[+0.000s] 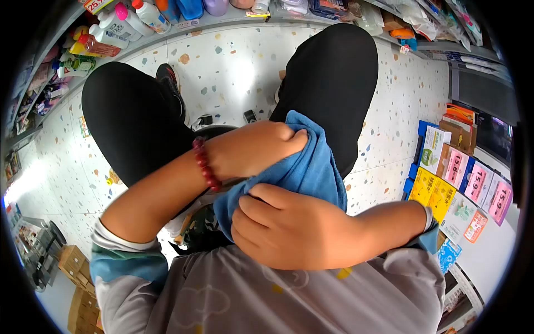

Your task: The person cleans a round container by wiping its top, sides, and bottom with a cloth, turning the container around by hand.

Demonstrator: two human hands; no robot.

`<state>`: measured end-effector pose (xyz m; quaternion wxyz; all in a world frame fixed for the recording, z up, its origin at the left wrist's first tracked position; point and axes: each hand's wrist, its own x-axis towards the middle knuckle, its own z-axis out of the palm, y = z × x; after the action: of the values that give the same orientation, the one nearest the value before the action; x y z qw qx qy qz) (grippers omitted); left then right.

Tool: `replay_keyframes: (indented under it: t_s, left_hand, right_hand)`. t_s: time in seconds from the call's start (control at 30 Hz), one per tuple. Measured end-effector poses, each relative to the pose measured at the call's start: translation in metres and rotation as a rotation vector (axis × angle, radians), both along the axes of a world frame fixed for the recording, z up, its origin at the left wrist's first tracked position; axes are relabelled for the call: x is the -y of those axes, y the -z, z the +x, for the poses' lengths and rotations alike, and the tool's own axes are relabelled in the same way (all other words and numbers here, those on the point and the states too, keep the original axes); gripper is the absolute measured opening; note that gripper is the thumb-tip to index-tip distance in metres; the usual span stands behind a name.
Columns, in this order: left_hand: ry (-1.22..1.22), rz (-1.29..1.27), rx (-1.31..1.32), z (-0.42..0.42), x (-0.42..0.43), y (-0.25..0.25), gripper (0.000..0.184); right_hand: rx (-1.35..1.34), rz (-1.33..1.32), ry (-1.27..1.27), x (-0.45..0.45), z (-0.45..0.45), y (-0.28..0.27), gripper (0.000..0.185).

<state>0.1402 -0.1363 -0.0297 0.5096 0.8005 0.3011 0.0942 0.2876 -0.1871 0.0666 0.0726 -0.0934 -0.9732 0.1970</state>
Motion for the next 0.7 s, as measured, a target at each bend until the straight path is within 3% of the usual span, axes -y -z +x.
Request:
replay_keyframes:
  t_s: [0.03,0.1,0.17,0.23,0.3,0.37,0.43,0.53,0.57,0.63,0.67,0.7]
  left_hand:
    - [-0.027,-0.142,0.004,-0.003,0.000,0.000,0.029]
    - [-0.343,-0.985,0.279,-0.004,0.013,0.010,0.045]
    - [-0.461,-1.339,0.574,-0.006,0.030,0.015,0.046]
    - [-0.572,-1.370,0.693,-0.004,0.044,0.014,0.045]
    - [-0.594,-1.354,0.732,-0.009,0.055,0.019,0.045]
    - [-0.600,-1.370,0.851,-0.014,0.063,0.023,0.042]
    - [-0.545,-1.336,0.859,-0.021,0.066,0.021,0.053]
    - [-0.385,-1.570,0.995,-0.035,0.067,0.015,0.060]
    - [-0.382,-1.560,0.997,-0.037,0.067,0.012,0.060]
    - [-0.274,-1.253,1.029,-0.041,0.068,0.003,0.070]
    - [-0.231,-1.322,1.039,-0.048,0.069,-0.002,0.077]
    - [-0.185,-1.317,1.047,-0.051,0.070,-0.001,0.080]
  right_hand:
    - [-0.001,0.004,0.004,-0.001,0.003,0.000,0.021]
    - [-0.111,0.049,0.090,-0.004,0.017,-0.001,0.025]
    - [-0.139,0.017,0.190,-0.001,0.035,0.002,0.026]
    - [-0.170,-0.015,0.288,0.003,0.053,0.005,0.027]
    - [-0.304,-0.334,0.588,0.008,0.066,0.009,0.022]
    - [-0.400,-0.303,0.687,0.024,0.068,0.021,0.022]
    - [-0.498,-0.268,0.786,0.038,0.071,0.033,0.024]
    - [-0.680,-0.305,0.937,0.049,0.074,0.049,0.027]
    - [-0.685,-0.298,0.931,0.050,0.074,0.049,0.027]
    - [-0.699,-0.456,1.169,0.054,0.078,0.049,0.031]
    - [-0.648,-0.549,1.356,0.063,0.088,0.058,0.033]
    - [-0.654,-0.544,1.352,0.057,0.084,0.057,0.033]
